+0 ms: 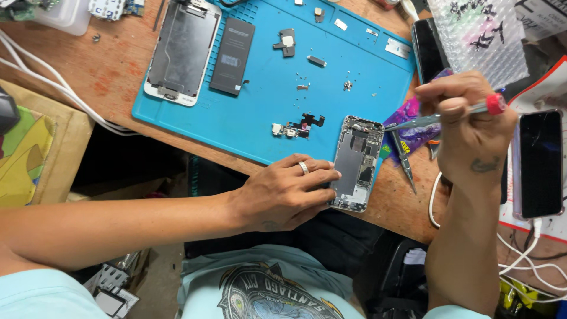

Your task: The person uses a screwdriver to remove screws from a disassembled smartphone placed on a blue mat. Screws are set aside on the mat while the person continues unscrewing different locations on the device.

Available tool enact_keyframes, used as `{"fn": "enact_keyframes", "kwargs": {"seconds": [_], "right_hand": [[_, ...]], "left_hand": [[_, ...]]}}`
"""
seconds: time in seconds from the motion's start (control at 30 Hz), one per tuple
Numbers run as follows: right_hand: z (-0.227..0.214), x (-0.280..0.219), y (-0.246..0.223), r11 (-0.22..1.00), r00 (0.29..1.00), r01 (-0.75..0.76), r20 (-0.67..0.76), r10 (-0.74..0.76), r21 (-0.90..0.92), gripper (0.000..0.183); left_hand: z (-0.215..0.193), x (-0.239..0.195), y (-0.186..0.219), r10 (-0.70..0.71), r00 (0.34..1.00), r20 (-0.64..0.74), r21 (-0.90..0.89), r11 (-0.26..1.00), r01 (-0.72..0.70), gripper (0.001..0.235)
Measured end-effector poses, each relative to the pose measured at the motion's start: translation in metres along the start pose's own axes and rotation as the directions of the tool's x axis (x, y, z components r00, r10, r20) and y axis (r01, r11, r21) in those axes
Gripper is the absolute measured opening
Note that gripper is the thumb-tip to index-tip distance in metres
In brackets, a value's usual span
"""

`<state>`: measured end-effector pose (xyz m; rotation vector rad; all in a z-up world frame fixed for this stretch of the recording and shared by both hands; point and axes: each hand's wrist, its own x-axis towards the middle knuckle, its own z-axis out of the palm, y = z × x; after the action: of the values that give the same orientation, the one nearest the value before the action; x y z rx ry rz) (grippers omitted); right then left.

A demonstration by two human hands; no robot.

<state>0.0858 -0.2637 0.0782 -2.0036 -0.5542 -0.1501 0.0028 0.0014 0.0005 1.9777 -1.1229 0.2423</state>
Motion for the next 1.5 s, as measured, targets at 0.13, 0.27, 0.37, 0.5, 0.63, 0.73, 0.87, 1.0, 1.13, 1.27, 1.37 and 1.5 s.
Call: {"fn": "enact_keyframes", "kwargs": {"seconds": [0.13, 0.27, 0.37, 0.5, 0.63, 0.73, 0.87, 1.0, 1.13, 1.27, 1.37, 1.5], "right_hand": [[0.006, -0.004, -0.004, 0.983, 0.992, -0.128, 0.037, 0.124, 0.129, 0.028], [0.014, -0.005, -0.002, 0.988, 0.996, -0.089, 0.018, 0.092, -0.124, 0.028], [0.02, -0.005, 0.005, 0.984, 0.999, 0.037, 0.02, -0.034, -0.172, 0.05], [0.025, -0.008, 0.012, 0.966, 0.988, 0.147, 0.067, -0.136, -0.211, 0.063], [0.028, -0.01, 0.016, 0.962, 0.984, 0.164, 0.112, -0.142, -0.218, 0.061], [0.03, -0.01, 0.019, 0.956, 0.981, 0.169, 0.131, -0.14, -0.24, 0.061], [0.031, -0.01, 0.022, 0.956, 0.98, 0.177, 0.136, -0.148, -0.233, 0.059], [0.032, -0.01, 0.022, 0.948, 0.978, 0.193, 0.133, -0.163, -0.253, 0.057], [0.033, -0.008, 0.02, 0.878, 0.96, 0.278, 0.138, -0.243, -0.39, 0.056], [0.033, -0.008, 0.015, 0.819, 0.957, 0.286, 0.105, -0.27, -0.497, 0.055], [0.033, -0.009, 0.01, 0.804, 0.955, 0.292, 0.109, -0.277, -0.518, 0.052], [0.031, -0.007, 0.0, 0.815, 0.952, 0.306, 0.156, -0.263, -0.492, 0.047]], "left_hand": [[0.0, 0.002, 0.0, -0.012, 1.0, 0.004, -0.025, 1.0, 0.012, 0.017], [0.0, 0.002, 0.0, -0.022, 1.0, 0.013, -0.018, 1.0, 0.022, 0.017], [0.0, 0.002, -0.001, -0.019, 1.0, 0.016, -0.015, 1.0, 0.02, 0.017], [0.0, 0.001, -0.001, -0.021, 1.0, 0.009, -0.012, 1.0, 0.021, 0.018], [0.001, 0.001, -0.001, -0.019, 1.0, 0.007, -0.015, 1.0, 0.02, 0.017], [0.001, 0.001, -0.001, -0.018, 1.0, 0.006, -0.016, 1.0, 0.018, 0.016], [0.001, 0.0, -0.001, -0.017, 1.0, 0.006, -0.009, 1.0, 0.018, 0.016], [0.001, 0.0, -0.001, -0.013, 1.0, 0.013, -0.006, 1.0, 0.013, 0.017], [0.002, 0.0, -0.001, -0.012, 1.0, 0.007, 0.004, 1.0, 0.012, 0.017], [0.003, 0.0, 0.0, -0.022, 1.0, -0.005, -0.018, 1.0, 0.022, 0.018], [0.001, 0.002, 0.002, -0.034, 0.999, -0.02, -0.042, 0.999, 0.034, 0.019], [-0.003, 0.007, 0.006, -0.048, 0.998, -0.032, -0.037, 0.998, 0.047, 0.02]]}}
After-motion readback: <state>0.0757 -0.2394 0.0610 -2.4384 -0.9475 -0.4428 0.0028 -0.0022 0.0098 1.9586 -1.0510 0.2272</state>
